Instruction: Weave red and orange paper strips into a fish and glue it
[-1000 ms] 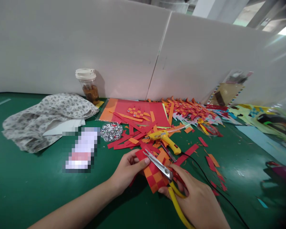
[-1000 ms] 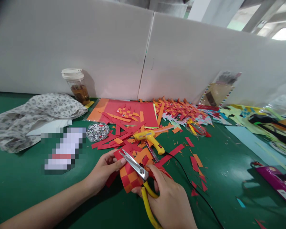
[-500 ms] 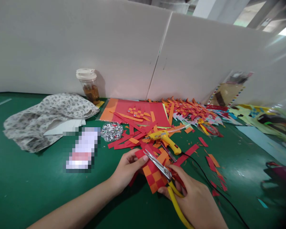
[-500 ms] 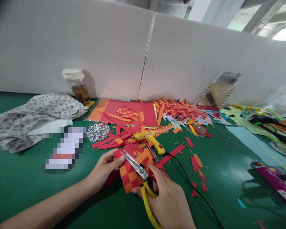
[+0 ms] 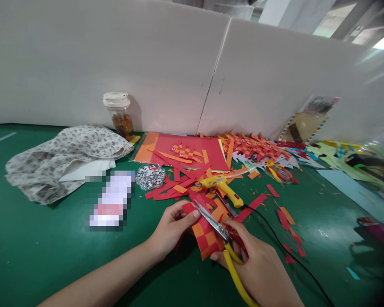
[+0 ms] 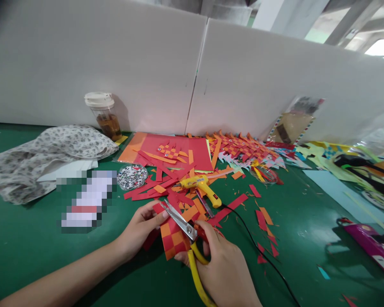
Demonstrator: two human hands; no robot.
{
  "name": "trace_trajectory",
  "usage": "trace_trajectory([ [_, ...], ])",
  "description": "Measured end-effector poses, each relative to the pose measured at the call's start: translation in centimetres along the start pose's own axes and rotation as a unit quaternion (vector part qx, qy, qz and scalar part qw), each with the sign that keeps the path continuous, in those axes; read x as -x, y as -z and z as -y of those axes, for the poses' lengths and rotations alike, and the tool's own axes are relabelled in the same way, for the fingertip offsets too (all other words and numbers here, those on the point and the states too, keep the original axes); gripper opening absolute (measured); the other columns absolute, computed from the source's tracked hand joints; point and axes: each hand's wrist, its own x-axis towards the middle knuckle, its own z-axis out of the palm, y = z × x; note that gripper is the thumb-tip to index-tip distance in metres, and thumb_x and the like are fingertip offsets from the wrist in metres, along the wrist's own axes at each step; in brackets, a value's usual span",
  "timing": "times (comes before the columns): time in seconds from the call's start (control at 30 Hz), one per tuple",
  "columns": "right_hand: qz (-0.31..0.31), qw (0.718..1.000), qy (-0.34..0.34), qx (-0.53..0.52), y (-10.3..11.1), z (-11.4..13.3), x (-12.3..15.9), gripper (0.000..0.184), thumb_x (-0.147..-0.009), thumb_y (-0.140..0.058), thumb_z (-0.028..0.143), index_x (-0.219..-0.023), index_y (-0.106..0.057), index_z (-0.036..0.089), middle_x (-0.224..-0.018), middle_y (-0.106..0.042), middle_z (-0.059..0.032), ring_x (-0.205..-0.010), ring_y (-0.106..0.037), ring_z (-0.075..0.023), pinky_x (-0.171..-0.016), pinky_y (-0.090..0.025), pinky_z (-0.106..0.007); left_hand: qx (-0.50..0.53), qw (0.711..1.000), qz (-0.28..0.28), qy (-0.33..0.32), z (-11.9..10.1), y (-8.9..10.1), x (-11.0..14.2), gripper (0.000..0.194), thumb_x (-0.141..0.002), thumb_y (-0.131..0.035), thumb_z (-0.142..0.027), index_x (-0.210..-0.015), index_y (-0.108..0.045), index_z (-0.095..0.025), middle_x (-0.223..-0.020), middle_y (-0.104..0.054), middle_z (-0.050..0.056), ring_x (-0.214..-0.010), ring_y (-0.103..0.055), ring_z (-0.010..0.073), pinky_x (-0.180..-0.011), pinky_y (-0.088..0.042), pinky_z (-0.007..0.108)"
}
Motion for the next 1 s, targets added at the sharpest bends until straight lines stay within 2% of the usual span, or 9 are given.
trace_trajectory([
  [0.37, -0.005, 1.0, -0.005, -0.003, -0.28, -0.12, 0.06, 0.047, -0.069, -0.064, 0.047, -0.107, -0.051, 0.023, -0.062, -0.061, 0.003, -0.049, -0.058, -0.0143, -0.045, -0.047, -0.022, 0.011, 1.0, -0.006, 0.002, -0.13, -0.11, 0.02, 0.017, -0.075, -0.069, -0.03, -0.08, -0.065, -0.015, -0.074, -0.068, 0.001, -0.069, -0.062, 0.0118, -0.066, -0.049, 0.021],
  [0.5, 0.012, 1.0, -0.015, -0.025, -0.31, -0.09, 0.02, 0.043, -0.071, -0.063, 0.043, -0.107, -0.051, 0.023, -0.057, -0.057, 0.0052, -0.046, -0.055, -0.0138, -0.045, -0.046, -0.022, 0.014, 1.0, -0.004, 0.001, 0.02, -0.01, -0.06, 0.017, -0.076, -0.068, -0.03, -0.083, -0.065, -0.015, -0.078, -0.069, 0.003, -0.072, -0.063, 0.0132, -0.069, -0.049, 0.023],
  [0.63, 0.024, 0.999, -0.029, -0.034, -0.11, 0.11, -0.02, 0.048, -0.07, -0.064, 0.044, -0.111, -0.05, 0.024, -0.061, -0.058, 0.0046, -0.05, -0.056, -0.014, -0.047, -0.046, -0.023, 0.021, 1.0, -0.006, -0.004, -0.04, -0.1, -0.12, 0.018, -0.075, -0.068, -0.031, -0.083, -0.065, -0.015, -0.079, -0.069, 0.002, -0.069, -0.063, 0.0121, -0.066, -0.049, 0.022],
  [0.8, 0.009, 1.0, -0.02, -0.001, 0.31, 0.5, -0.02, 0.05, -0.07, -0.063, 0.044, -0.114, -0.051, 0.022, -0.062, -0.057, 0.0029, -0.052, -0.057, -0.0154, -0.049, -0.046, -0.025, 0.016, 1.0, -0.022, 0.001, -0.17, -0.25, -0.04, 0.021, -0.071, -0.072, -0.033, -0.081, -0.066, -0.016, -0.077, -0.07, 0.002, -0.068, -0.063, 0.0132, -0.063, -0.049, 0.021],
  [1.0, 0.001, 1.0, -0.018, -0.009, 0.2, 0.52, -0.02, 0.048, -0.07, -0.063, 0.041, -0.113, -0.051, 0.022, -0.063, -0.058, 0.0021, -0.054, -0.058, -0.0162, -0.05, -0.047, -0.026, 0.013, 1.0, -0.015, 0.006, -0.13, -0.2, -0.01, 0.023, -0.072, -0.071, -0.034, -0.085, -0.065, -0.015, -0.081, -0.07, 0.004, -0.073, -0.065, 0.0163, -0.069, -0.05, 0.025],
])
